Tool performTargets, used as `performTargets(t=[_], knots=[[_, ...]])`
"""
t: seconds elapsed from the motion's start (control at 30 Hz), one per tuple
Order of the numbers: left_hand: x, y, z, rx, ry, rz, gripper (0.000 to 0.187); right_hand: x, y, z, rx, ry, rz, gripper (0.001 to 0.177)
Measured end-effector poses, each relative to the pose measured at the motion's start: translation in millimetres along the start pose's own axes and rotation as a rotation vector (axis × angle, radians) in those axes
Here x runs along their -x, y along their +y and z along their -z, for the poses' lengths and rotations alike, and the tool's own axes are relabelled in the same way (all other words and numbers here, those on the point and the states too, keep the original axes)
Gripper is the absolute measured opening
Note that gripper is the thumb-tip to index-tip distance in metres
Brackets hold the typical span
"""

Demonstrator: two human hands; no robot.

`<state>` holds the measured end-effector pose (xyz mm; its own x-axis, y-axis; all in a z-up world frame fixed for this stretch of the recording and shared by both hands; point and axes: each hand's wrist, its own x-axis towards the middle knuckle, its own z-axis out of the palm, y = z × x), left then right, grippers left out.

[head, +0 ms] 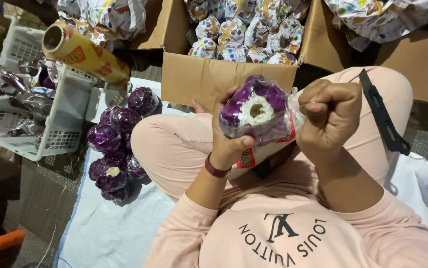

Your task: The person sits on the floor and wraps individual red cabbages in plastic wrap. They unwrap a cabbage from a paper bag, pull a sheet of plastic wrap from a roll, wrap the cabbage, and place it on a growing pile. The process is repeated with multiple cabbages.

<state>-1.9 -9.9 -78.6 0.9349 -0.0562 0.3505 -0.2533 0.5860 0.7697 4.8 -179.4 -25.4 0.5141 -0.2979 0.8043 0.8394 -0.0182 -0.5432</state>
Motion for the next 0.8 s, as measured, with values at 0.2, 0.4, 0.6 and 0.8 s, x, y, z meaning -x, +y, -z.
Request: performTargets(t=[0.2,0.4,0.6,0.8], knots=[[3.8,1.2,2.5,0.011,-0.055,0.001,0.114,-15.2,-0.4,14.8,0.095,-0.052,-0.008,0.026],[6.5,5.5,-6.5,0.05,-0.099,0.047,0.115,-30.0,3.2,25.0,0.238,-0.133,-0.054,0.027],[10.1,5.3,-19.4,0.107,-0.077,0.139,0.112,-36.8,25.3,25.5,0.083,-0.319,-0.215,0.029],[8.1,4.3,-20.5,0.193,-0.05,0.158,0.107,-56.1,30.3,9.0,-0.153,-0.442,-0.348,0.027]])
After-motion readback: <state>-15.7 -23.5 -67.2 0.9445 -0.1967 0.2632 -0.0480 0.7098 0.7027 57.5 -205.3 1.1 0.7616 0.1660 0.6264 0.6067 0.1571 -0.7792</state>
